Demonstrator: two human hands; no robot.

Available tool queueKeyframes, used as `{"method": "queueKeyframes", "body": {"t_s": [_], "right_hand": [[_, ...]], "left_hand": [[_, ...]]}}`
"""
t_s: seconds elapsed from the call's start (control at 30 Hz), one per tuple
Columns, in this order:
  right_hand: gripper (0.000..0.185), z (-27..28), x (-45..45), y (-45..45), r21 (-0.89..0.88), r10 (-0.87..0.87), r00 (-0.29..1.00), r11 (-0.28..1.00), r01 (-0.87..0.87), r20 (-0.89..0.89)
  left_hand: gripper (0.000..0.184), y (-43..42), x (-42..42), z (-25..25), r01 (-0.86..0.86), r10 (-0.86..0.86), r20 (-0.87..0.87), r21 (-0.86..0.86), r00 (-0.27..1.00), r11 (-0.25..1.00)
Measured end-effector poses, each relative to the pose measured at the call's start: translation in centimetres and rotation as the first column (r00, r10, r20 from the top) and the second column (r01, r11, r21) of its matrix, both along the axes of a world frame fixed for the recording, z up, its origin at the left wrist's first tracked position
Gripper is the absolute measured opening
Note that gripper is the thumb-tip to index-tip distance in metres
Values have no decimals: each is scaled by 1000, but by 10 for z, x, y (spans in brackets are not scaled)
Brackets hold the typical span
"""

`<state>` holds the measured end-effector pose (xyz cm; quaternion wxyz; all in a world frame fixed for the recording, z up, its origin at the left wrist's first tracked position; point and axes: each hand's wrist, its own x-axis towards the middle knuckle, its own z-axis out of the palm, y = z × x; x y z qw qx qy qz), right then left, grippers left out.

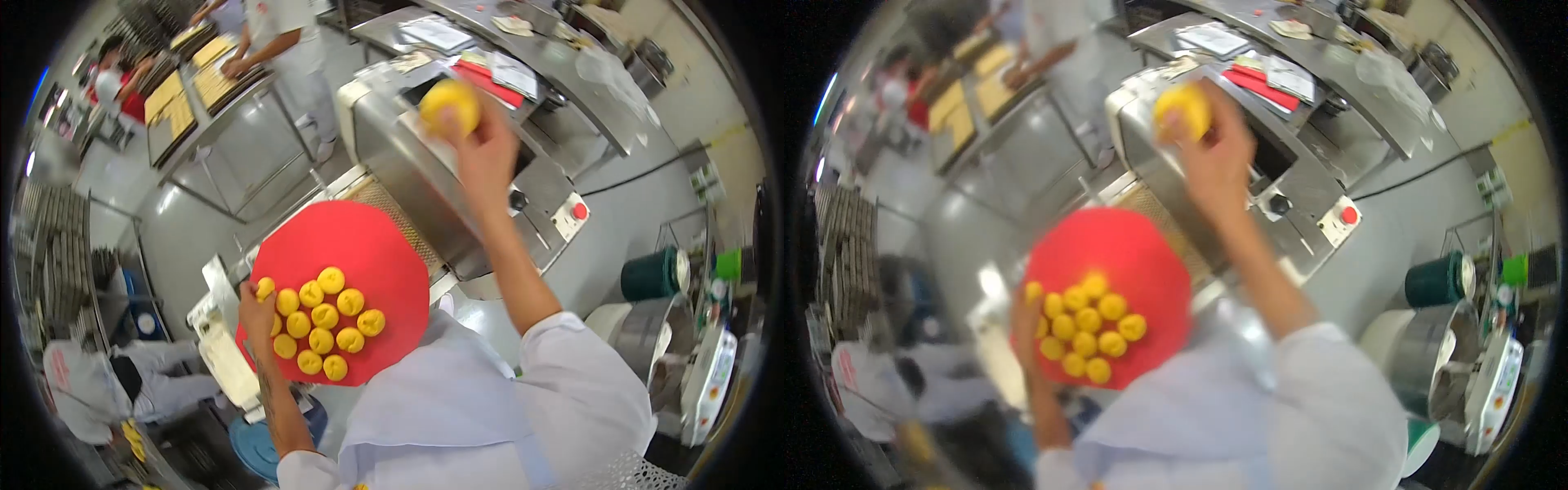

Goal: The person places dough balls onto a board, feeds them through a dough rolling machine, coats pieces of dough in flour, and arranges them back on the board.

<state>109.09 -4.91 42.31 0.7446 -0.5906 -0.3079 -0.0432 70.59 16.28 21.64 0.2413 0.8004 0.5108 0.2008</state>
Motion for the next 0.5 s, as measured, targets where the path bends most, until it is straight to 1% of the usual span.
{"method": "queueKeyframes", "body": {"t_s": [0.03, 0.07, 0.1, 0.13, 0.17, 0.2, 0.23, 0.27, 0.3, 0.33, 0.37, 0.4, 0.43, 0.47, 0.5], "right_hand": [[49, 35, 22, -15, 114, -91, 993, 990, 82, 79], [48, 59, 38, -26, 240, -187, 970, 960, 146, 154], [48, 58, 60, -28, 185, -196, 965, 969, 164, 172], [49, 54, 80, -25, 125, -197, 961, 977, 175, 193], [49, 46, 95, -25, 63, -192, 958, 981, 183, 213], [55, 34, 104, -24, -321, -208, 917, 891, 322, 340], [65, -13, 132, -17, -479, -60, 839, 798, 366, 541], [69, -38, 126, -18, -618, 54, 900, 745, 251, 431], [68, -57, 99, -23, -529, 6, 940, 828, 186, 341], [61, -54, 61, -33, -577, 36, 982, 813, 80, 187], [59, -65, 24, -43, -641, 160, 971, 768, -9, 178], [56, -56, -9, -51, -603, 354, 933, 759, -245, 66], [53, -37, -27, -61, -535, 533, 846, 704, -467, -37], [50, -24, -24, -70, -533, 489, 869, 717, -449, -75], [48, -10, -11, -76, -534, 444, 890, 730, -427, -106]], "left_hand": [[38, -2, 10, 16, -11, 11, 55, 0, 998, 1000], [37, 1, 20, 27, -26, 25, 117, 7, 993, 1000], [34, -1, 34, 36, -43, 29, 201, 66, 979, 997], [35, -5, 45, 47, -17, 4, 288, 43, 958, 999], [37, -21, 67, 76, 7, -14, 374, 21, 927, 1000], [38, -33, 83, 91, 74, -70, 438, 7, 896, 997], [40, -45, 99, 107, 143, -120, 500, -6, 858, 990], [39, -58, 115, 114, 189, -140, 545, -36, 827, 981], [38, -74, 134, 120, 234, -156, 590, -58, 792, 970], [37, -93, 156, 123, 276, -164, 639, -78, 751, 958], [42, -116, 177, 126, 328, -138, 667, -167, 732, 930], [48, -137, 193, 130, 382, -109, 687, -260, 719, 887], [55, -148, 207, 135, 429, -282, 642, -80, 713, 900], [61, -156, 220, 141, 484, -448, 561, 95, 696, 870], [67, -162, 222, 143, 504, -482, 515, 107, 709, 857]]}}
